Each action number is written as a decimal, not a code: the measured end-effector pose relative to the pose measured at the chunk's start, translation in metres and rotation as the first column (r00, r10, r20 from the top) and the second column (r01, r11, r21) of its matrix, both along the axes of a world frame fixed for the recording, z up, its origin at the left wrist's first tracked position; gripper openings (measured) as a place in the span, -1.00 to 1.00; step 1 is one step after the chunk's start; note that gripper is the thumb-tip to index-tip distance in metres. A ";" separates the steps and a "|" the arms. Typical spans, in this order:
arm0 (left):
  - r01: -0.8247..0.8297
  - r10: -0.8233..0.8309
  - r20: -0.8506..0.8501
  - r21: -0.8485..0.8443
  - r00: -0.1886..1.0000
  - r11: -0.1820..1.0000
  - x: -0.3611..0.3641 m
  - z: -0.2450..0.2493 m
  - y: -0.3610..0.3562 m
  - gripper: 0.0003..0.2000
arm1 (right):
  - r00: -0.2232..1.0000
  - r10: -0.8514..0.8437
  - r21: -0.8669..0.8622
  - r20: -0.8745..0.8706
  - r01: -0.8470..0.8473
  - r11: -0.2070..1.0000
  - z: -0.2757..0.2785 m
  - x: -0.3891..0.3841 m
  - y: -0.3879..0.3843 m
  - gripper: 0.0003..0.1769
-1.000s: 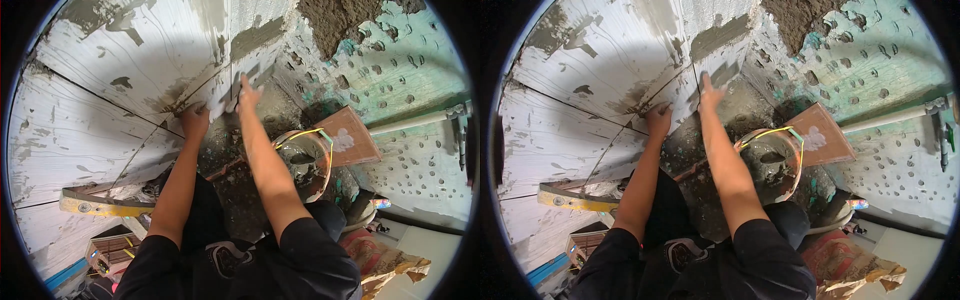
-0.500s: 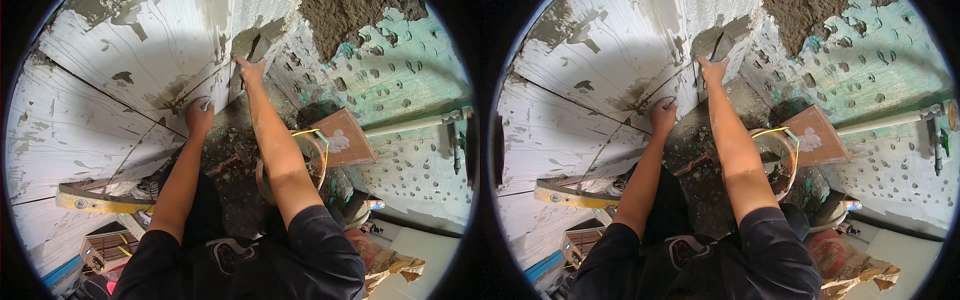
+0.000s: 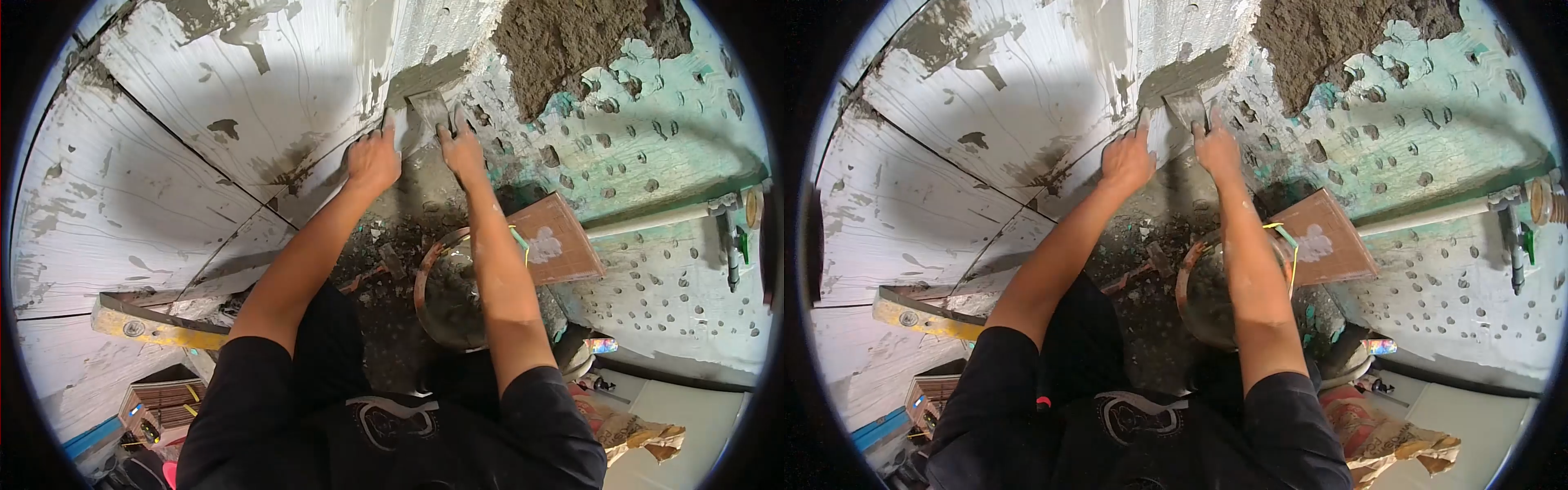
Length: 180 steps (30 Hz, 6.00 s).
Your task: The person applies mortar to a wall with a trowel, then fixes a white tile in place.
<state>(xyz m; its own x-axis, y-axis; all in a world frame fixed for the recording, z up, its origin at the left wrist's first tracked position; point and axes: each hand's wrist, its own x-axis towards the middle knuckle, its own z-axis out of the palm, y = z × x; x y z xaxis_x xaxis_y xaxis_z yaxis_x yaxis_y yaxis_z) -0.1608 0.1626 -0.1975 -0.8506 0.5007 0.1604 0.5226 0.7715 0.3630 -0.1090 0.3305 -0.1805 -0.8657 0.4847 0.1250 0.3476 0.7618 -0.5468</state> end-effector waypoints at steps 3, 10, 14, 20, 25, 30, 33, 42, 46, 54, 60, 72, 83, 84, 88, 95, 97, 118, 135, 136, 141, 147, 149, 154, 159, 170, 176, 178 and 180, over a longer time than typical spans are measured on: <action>-0.027 0.026 -0.019 -0.020 0.999 0.999 -0.002 -0.001 0.007 -0.33 | 0.986 0.163 0.109 0.025 -0.165 0.980 0.005 -0.015 0.010 -0.40; -0.015 0.016 -0.032 0.025 0.999 1.000 -0.005 -0.003 0.005 -0.36 | 0.880 0.358 0.164 0.312 -0.421 0.892 0.021 -0.042 0.009 -0.50; -0.011 0.014 -0.039 0.056 0.999 0.998 -0.005 -0.002 0.007 -0.42 | 0.801 0.419 0.133 0.427 -0.514 0.847 0.019 -0.064 0.034 -0.55; -0.020 0.023 -0.055 0.045 0.998 0.999 -0.006 -0.006 0.004 -0.44 | 0.884 0.381 0.002 0.271 -0.397 0.918 0.049 -0.044 0.043 -0.51; -0.031 0.032 -0.020 0.068 0.999 0.997 -0.005 0.003 0.005 -0.38 | 0.887 0.350 0.038 0.300 -0.377 0.925 0.024 -0.042 0.030 -0.50; -0.011 0.012 -0.001 0.067 1.000 0.998 -0.007 -0.001 0.001 -0.34 | 0.736 0.477 0.112 0.480 -0.591 0.799 0.039 -0.041 0.071 -0.36; -0.011 0.011 -0.004 0.058 1.000 0.998 -0.006 -0.002 0.001 -0.31 | 0.874 0.399 -0.065 0.279 -0.397 0.915 0.040 0.004 0.079 -0.30; 0.089 -0.089 -0.010 0.050 0.996 0.995 0.003 0.001 -0.009 -0.24 | 0.513 0.475 -0.434 0.715 -0.207 0.877 0.076 0.199 0.058 -0.43; 0.188 -0.186 0.072 -0.019 0.980 0.982 0.014 -0.001 -0.018 -0.53 | 0.336 0.528 -0.362 0.780 -0.446 0.819 -0.014 0.253 0.076 -0.44; 0.201 -0.247 0.459 0.148 0.854 0.968 0.096 -0.002 -0.044 -0.91 | 0.309 0.496 -0.291 0.812 -0.522 0.802 -0.144 0.298 0.109 -0.60; 0.316 -0.318 0.469 0.086 0.824 0.945 0.087 -0.081 -0.030 -0.77 | 0.186 0.538 -0.311 0.822 -0.644 0.699 -0.105 0.272 0.102 -0.49; 0.098 -0.145 0.543 0.115 0.827 0.989 0.081 -0.083 -0.011 -0.77 | 0.937 0.198 -0.122 0.288 -0.169 0.978 0.069 0.209 -0.026 -0.65; 0.157 -0.338 0.389 0.427 0.857 0.890 0.063 -0.089 -0.020 -0.87 | 0.965 -0.243 -0.980 -0.101 -0.139 -0.142 0.064 0.193 -0.009 -0.59; 0.139 -0.364 0.378 0.506 0.852 0.851 0.060 -0.107 -0.018 -0.86 | 0.967 -0.246 -0.992 -0.067 -0.090 -0.084 0.053 0.195 -0.004 -0.62; 0.083 -0.438 0.449 0.618 0.778 0.782 0.092 -0.064 -0.012 -0.80 | 0.845 -0.534 -0.997 -0.033 0.012 0.081 0.086 0.181 -0.038 -0.85; 0.320 -0.438 0.426 0.321 0.792 0.891 0.085 -0.073 -0.013 -0.75 | 0.960 -0.226 -0.785 -0.165 0.011 0.620 0.055 0.175 -0.016 -0.79; 0.164 -0.410 0.499 0.465 0.763 0.870 0.088 -0.074 -0.012 -0.73 | 0.926 -0.140 -0.105 -0.352 0.109 0.988 0.064 0.172 -0.002 -0.67; 0.105 -0.315 0.415 0.456 0.853 0.884 0.067 -0.101 -0.036 -0.75 | 0.910 -0.414 0.587 0.024 0.323 0.743 -0.017 0.291 0.133 -0.28; 0.150 -0.337 0.407 0.426 0.849 0.892 0.073 -0.091 -0.034 -0.74 | 0.852 -0.089 0.352 0.516 -0.117 0.929 0.009 0.299 0.205 -0.76; 0.150 -0.335 0.399 0.428 0.853 0.891 0.075 -0.086 -0.033 -0.75 | 0.837 -0.122 0.357 0.534 -0.093 0.930 0.009 0.300 0.211 -0.75; 0.006 -0.261 0.445 0.497 0.856 0.868 0.089 -0.074 -0.021 -0.76 | 0.834 -0.106 0.334 0.541 -0.098 0.937 0.031 0.316 0.211 -0.74; -0.157 -0.198 0.620 0.468 0.759 0.870 0.129 -0.039 -0.031 -0.77 | 0.828 -0.204 0.290 0.523 0.052 0.955 0.109 0.338 0.187 -0.75; -0.313 -0.108 0.833 0.320 0.542 0.894 0.140 -0.019 -0.040 -0.76 | 0.813 -0.225 0.296 0.538 0.068 0.953 0.134 0.349 0.179 -0.73; -0.104 -0.130 0.681 0.293 0.721 0.951 0.156 0.036 -0.052 -0.73 | 0.779 -0.367 0.321 0.508 0.225 0.920 0.187 0.375 0.150 -0.66; 0.028 -0.103 0.622 0.130 0.777 0.991 0.136 0.128 -0.043 -0.68 | 0.758 -0.451 0.347 0.472 0.310 0.885 0.226 0.402 0.106 -0.66; 0.060 -0.403 -0.158 -0.877 0.901 0.477 -0.009 0.327 0.016 -0.52 | 0.783 -0.375 0.217 0.496 0.306 0.927 0.284 0.424 0.007 -0.73; 0.037 -0.467 -0.164 -0.919 0.869 0.392 -0.011 0.371 0.019 -0.53 | 0.834 -0.279 -0.069 0.477 0.352 0.933 0.301 0.396 -0.017 -0.78; 0.056 -0.438 -0.126 -0.923 0.890 0.380 -0.006 0.393 0.025 -0.53 | 0.845 -0.251 -0.105 0.472 0.337 0.936 0.298 0.397 -0.018 -0.79; 0.078 -0.399 -0.074 -0.933 0.914 0.350 -0.002 0.413 0.032 -0.55 | 0.876 -0.219 -0.149 0.430 0.308 0.939 0.295 0.397 -0.019 -0.79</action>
<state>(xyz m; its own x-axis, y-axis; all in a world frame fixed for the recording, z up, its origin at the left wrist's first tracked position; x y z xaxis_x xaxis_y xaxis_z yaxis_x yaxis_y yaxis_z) -0.1627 0.1944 0.2159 -0.6750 0.6505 -0.3483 0.6819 0.3697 -0.6311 0.2880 0.3112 0.1148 -0.6552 0.6780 -0.3331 0.7422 0.4955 -0.4513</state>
